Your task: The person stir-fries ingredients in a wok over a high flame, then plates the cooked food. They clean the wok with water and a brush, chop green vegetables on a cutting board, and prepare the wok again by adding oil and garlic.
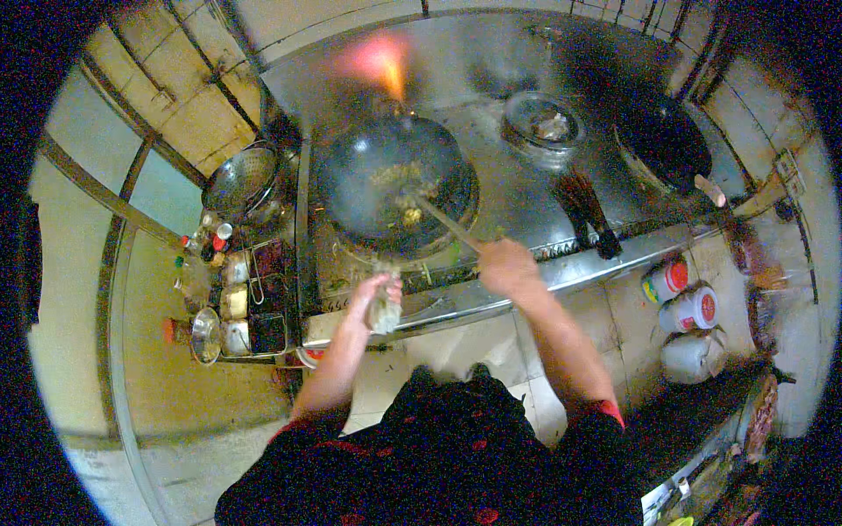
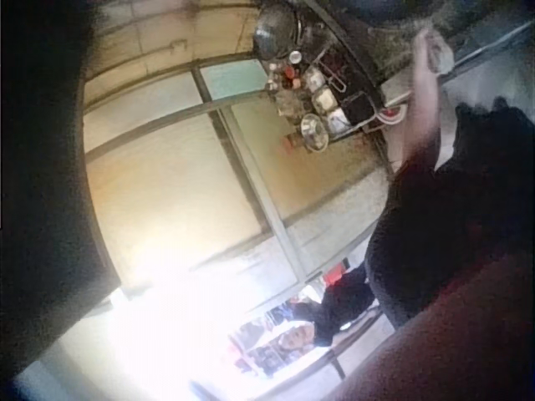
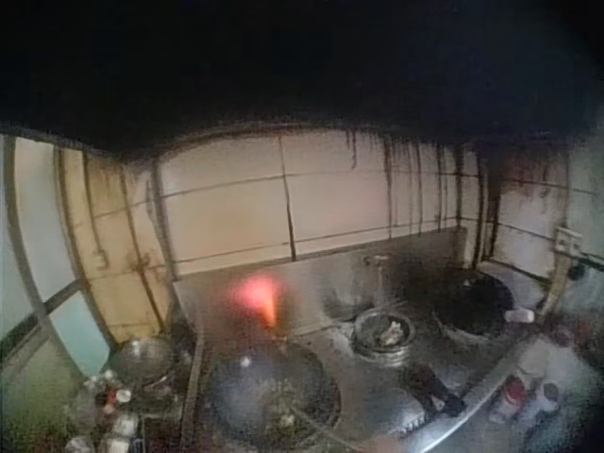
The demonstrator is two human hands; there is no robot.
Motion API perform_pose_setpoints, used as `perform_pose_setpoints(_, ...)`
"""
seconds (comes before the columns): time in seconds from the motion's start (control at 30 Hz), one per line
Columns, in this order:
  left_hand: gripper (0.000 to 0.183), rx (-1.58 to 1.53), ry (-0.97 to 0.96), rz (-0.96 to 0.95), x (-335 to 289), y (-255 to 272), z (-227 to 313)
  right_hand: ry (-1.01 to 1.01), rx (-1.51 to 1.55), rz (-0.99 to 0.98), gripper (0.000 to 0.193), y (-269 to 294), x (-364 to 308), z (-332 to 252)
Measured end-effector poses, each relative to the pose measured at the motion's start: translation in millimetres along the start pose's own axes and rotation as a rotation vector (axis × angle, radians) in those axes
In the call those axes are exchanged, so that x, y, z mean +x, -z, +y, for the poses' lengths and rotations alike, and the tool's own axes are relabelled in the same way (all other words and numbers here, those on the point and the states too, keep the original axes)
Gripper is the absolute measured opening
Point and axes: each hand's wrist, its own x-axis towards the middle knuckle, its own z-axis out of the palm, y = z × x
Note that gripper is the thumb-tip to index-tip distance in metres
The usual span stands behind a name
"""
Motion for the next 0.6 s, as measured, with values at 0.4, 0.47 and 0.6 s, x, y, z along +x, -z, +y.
perform_pose_setpoints(0.4, 0.015, -0.070, 0.175, -0.100, 11.8, 26.8, 24.7, 0.070, 0.075, -0.038, 0.048, 37.4, -13.8, -24.5)
perform_pose_setpoints(0.47, 0.013, 0.143, 0.077, 0.091, 17.0, 38.4, 1.9, -0.119, 0.141, 0.052, 0.051, -1.8, 14.3, -45.8)
perform_pose_setpoints(0.6, 0.013, 0.162, 0.101, 0.002, -33.1, 72.1, -19.9, -0.224, 0.284, -0.015, 0.056, 1.3, -28.1, -25.1)
